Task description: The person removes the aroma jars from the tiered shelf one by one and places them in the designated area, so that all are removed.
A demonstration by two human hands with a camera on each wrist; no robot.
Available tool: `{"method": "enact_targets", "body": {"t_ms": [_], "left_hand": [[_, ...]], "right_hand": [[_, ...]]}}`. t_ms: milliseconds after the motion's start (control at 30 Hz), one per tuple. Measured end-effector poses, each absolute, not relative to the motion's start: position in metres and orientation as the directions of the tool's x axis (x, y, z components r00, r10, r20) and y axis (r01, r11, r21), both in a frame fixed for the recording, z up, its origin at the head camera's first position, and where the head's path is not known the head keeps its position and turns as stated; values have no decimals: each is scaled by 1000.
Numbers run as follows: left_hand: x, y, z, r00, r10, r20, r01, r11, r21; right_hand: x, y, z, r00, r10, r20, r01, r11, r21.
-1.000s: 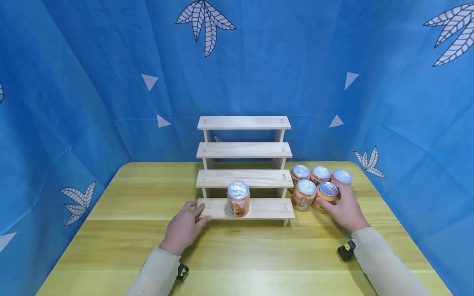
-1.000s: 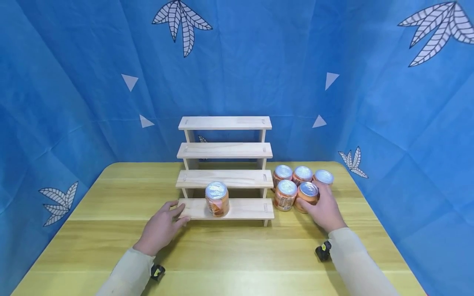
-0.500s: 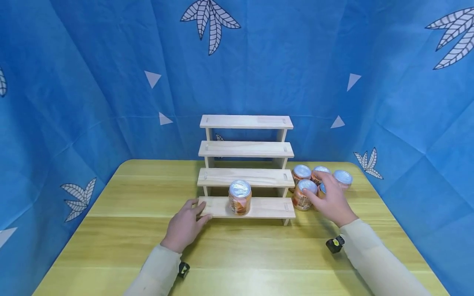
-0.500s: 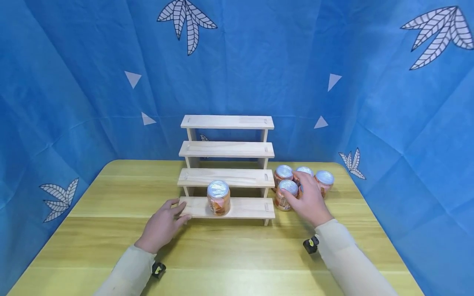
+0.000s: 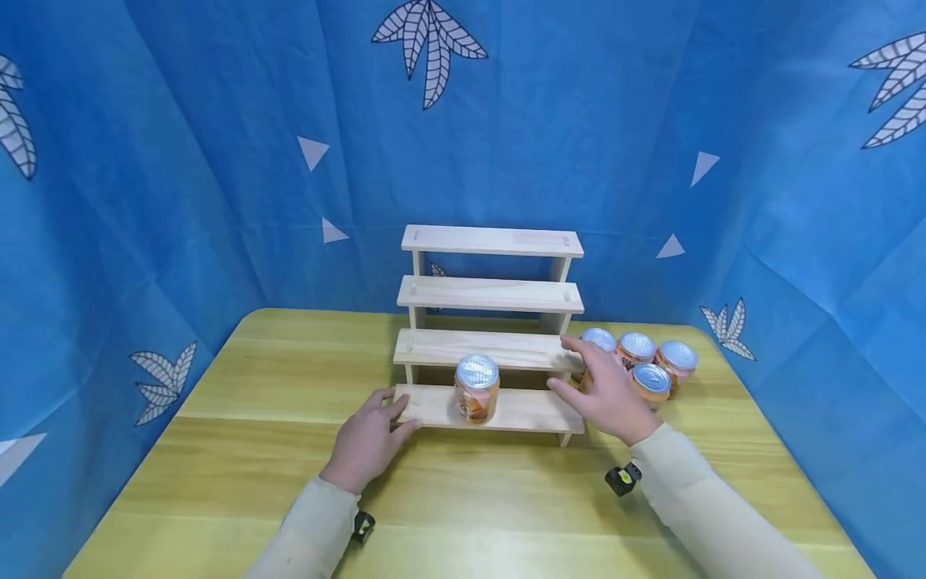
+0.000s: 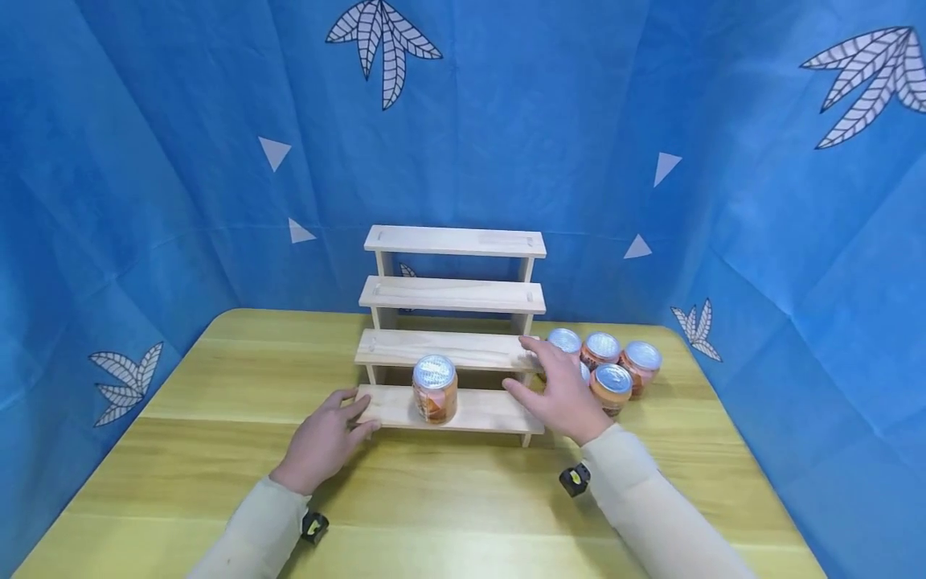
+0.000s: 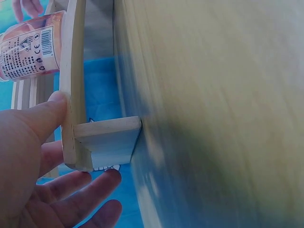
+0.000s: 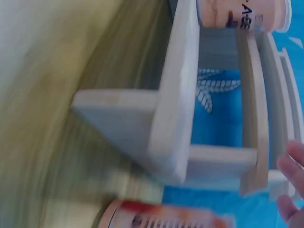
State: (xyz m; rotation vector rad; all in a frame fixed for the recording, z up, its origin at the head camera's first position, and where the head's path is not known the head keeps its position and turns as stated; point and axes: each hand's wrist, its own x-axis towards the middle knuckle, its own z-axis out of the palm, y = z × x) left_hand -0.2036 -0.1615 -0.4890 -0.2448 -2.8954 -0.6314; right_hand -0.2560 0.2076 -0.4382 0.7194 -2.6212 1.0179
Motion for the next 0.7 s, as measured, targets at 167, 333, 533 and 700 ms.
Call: {"method": "enact_targets", "body": {"t_ms": [167, 333, 533, 700], "left_hand": [[-204, -164, -490, -970, 133, 206, 206, 897, 391], [-204, -164, -489, -971, 127, 204, 200, 897, 394], [-204, -163, -490, -972, 129, 195, 198, 897, 396], [-204, -163, -490, -972, 125, 201, 196, 900, 389]], "right_hand": [[-257, 190, -436, -818, -436, 374, -574, 600, -556], [-257, 181, -434, -798, -478, 368, -600, 571, -561], [-257, 171, -432, -794, -501, 345, -603, 573, -556], [-260, 159, -433, -783, -536, 316, -609, 557, -565]]}}
